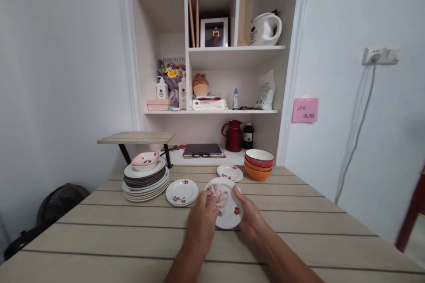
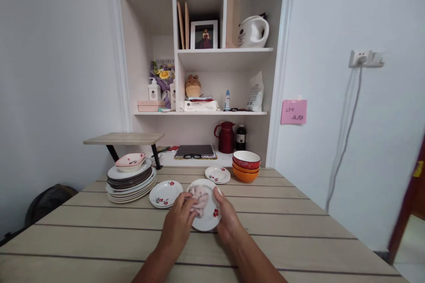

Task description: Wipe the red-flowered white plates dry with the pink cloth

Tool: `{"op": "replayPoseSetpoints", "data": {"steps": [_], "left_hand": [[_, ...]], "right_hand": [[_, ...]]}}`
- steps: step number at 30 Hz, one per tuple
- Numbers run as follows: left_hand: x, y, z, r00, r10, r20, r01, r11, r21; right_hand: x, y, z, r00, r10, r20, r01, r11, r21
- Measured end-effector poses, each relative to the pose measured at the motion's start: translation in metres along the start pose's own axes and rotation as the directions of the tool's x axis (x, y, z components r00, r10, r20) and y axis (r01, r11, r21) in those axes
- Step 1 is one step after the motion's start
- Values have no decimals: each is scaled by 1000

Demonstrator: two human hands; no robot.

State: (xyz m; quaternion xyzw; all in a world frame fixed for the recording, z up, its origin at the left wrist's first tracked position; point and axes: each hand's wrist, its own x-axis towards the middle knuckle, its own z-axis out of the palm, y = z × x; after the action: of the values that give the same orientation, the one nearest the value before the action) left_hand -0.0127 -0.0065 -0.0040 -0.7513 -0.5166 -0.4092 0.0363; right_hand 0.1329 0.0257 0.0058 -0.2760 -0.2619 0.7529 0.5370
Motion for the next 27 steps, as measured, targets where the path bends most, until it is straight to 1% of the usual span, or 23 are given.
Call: {"op": "replayPoseSetpoints", "data": {"steps": [3,5,7,10,13,16,22,25,27], "left_hand": [[0,0,2,1000,-17,-17,14,990,-140],[1,-4,3,999,-42,4,42,984,-174],[2,-8,3,996,-62,57,70,986,-149],[2,-8,1,990,-83,117,89,995,-49],[2,-3,-3,984,-103,144,94,993,69],[2,0,-7,980,-107,168,84,987,139],[1,-2,-9,985,-73,155,53,990,129],[0,1,-7,989,-23,149,2,990,138],[-1,4,-4,988,19,155,-44,986,159]], "right_hand": [[2,0,-2,999,-37,-2,37,999,-14],[2,1,-2,999,-49,0,49,999,-21],[2,2,-1,999,-50,12,51,998,-27],[-1,1,2,998,-60,21,61,997,-41],[-3,0,4,997,-71,10,71,996,-45],[-3,1,3,998,-66,-4,66,996,-53],[-1,3,2,998,-54,24,55,998,-43],[0,5,2,998,-54,22,55,998,-28],[1,7,2,996,-88,14,89,996,-23]]}}
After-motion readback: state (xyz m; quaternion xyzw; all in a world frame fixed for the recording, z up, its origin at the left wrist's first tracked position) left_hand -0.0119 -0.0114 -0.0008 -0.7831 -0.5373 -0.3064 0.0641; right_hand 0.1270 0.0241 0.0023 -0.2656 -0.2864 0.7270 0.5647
